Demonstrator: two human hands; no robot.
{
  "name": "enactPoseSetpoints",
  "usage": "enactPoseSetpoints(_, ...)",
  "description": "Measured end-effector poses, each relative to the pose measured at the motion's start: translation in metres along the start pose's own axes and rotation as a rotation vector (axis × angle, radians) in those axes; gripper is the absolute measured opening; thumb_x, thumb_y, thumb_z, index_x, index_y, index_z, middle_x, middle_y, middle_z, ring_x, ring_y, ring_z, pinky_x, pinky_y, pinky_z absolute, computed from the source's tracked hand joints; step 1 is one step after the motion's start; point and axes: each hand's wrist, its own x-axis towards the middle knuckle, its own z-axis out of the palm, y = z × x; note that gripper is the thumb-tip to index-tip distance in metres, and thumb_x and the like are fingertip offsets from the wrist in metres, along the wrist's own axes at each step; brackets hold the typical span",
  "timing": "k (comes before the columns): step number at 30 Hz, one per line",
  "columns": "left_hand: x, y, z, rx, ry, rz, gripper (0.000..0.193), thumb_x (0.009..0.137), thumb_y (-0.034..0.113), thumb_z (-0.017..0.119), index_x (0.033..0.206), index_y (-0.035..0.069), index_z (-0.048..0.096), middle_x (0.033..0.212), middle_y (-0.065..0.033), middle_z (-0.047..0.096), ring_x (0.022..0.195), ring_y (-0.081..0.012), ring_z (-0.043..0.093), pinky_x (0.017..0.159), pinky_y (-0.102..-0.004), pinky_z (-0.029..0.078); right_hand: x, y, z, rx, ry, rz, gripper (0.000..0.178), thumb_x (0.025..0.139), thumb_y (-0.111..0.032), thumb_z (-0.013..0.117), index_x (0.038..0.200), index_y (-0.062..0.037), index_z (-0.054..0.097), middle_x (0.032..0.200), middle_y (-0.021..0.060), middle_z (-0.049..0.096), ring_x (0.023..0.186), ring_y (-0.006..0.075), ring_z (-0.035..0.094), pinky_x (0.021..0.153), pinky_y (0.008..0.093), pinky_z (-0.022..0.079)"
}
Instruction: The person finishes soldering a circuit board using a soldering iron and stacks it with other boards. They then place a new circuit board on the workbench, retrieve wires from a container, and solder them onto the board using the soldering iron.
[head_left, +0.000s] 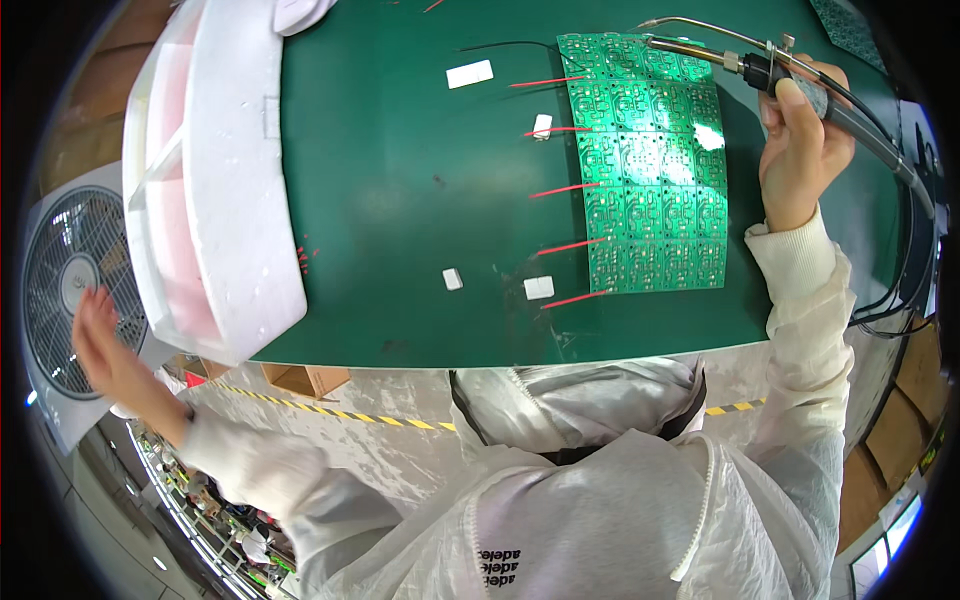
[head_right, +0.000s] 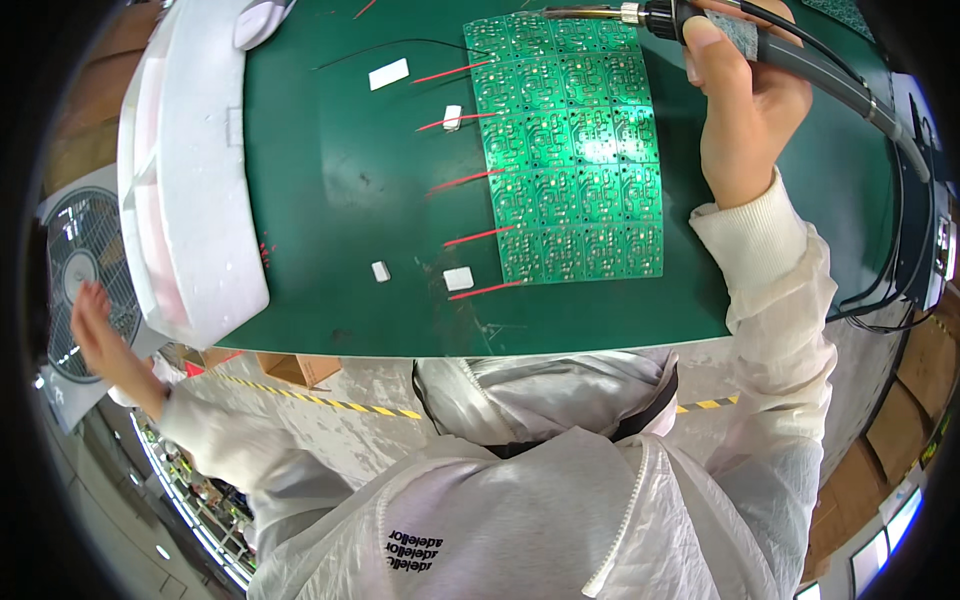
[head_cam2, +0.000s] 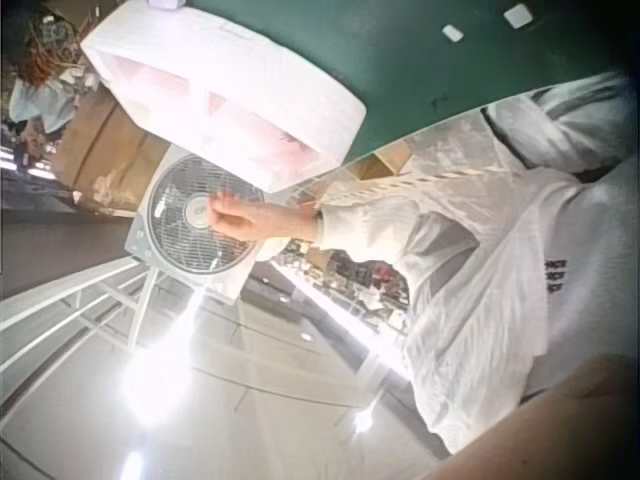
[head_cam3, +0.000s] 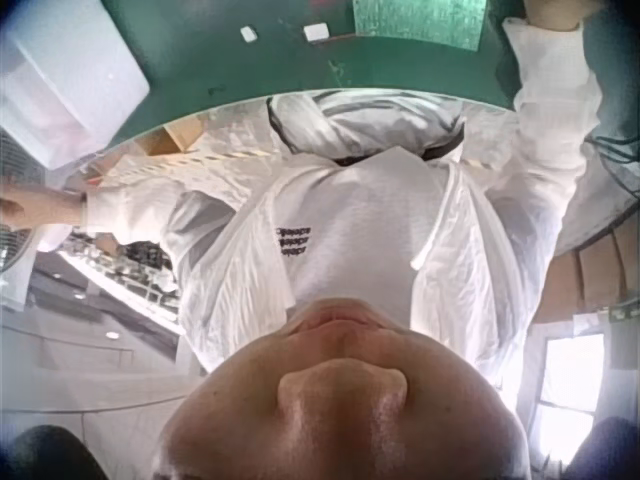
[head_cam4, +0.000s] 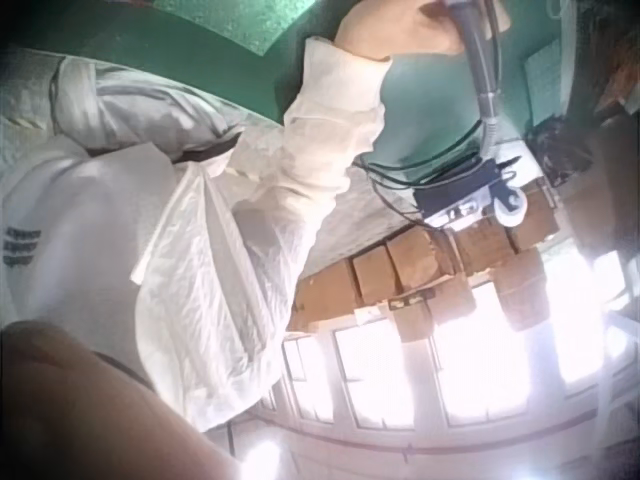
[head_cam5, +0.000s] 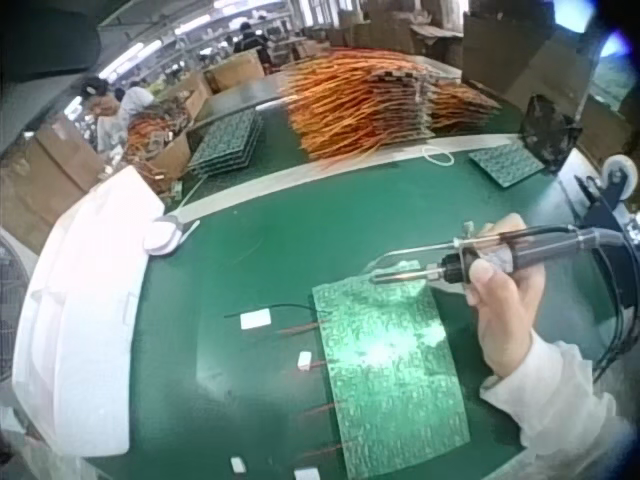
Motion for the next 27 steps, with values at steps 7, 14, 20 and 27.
enactPoseSetpoints(7, 0.071, -0.212, 0.006, 0.167, -0.756, -0.055, 0.031, 0.078, 0.005, 0.048, 0.107, -0.003, 0.05, 0.1, -0.014, 0.057, 0.092, -0.0206, 0.055, 0.08, -0.0273, 0.041, -0.004, 0.004, 0.005, 0.004, 0.095, 0.032, 0.011, 0.074, -0.003, 0.052, 0.084, 0.0019, 0.048, 0.064, 0.0039, 0.045, 0.053, 0.0086, 0.04, 0.048, 0.0199, 0.032)
enactPoseSetpoints(14, 0.075, -0.199, 0.024, 0.283, -0.755, -0.046, 0.029, 0.075, 0.004, 0.051, 0.103, -0.003, 0.054, 0.088, -0.0128, 0.061, 0.077, -0.0159, 0.056, 0.07, -0.0254, 0.043, -0.004, 0.001, 0.004, -0.052, 0.056, -0.005, 0.011, 0.075, -0.004, 0.054, 0.084, -0.0002, 0.048, 0.065, 0.0031, 0.046, 0.054, 0.0078, 0.041, 0.047, 0.0191, 0.032)
enactPoseSetpoints(20, 0.086, -0.214, 0.023, 0.218, -0.777, -0.108, 0.025, 0.076, 0.005, 0.051, 0.099, -0.003, 0.055, 0.086, -0.0102, 0.061, 0.076, -0.0137, 0.055, 0.069, -0.0244, 0.043, -0.006, -0.001, 0.008, -0.04, 0.081, 0.032, 0.013, 0.075, -0.007, 0.055, 0.084, -0.0007, 0.048, 0.065, 0.0034, 0.047, 0.054, 0.0075, 0.042, 0.048, 0.0183, 0.033)
enactPoseSetpoints(27, 0.085, -0.18, -0.01, -0.087, -0.522, -0.223, 0.016, 0.082, 0.011, 0.053, 0.091, -0.002, 0.055, 0.09, -0.0112, 0.059, 0.08, -0.0135, 0.055, 0.073, -0.023, 0.043, -0.006, -0.003, 0.008, -0.089, 0.081, 0.035, 0.015, 0.075, -0.009, 0.056, 0.085, -0.0012, 0.048, 0.064, 0.0027, 0.048, 0.052, 0.0067, 0.042, 0.046, 0.0172, 0.032)
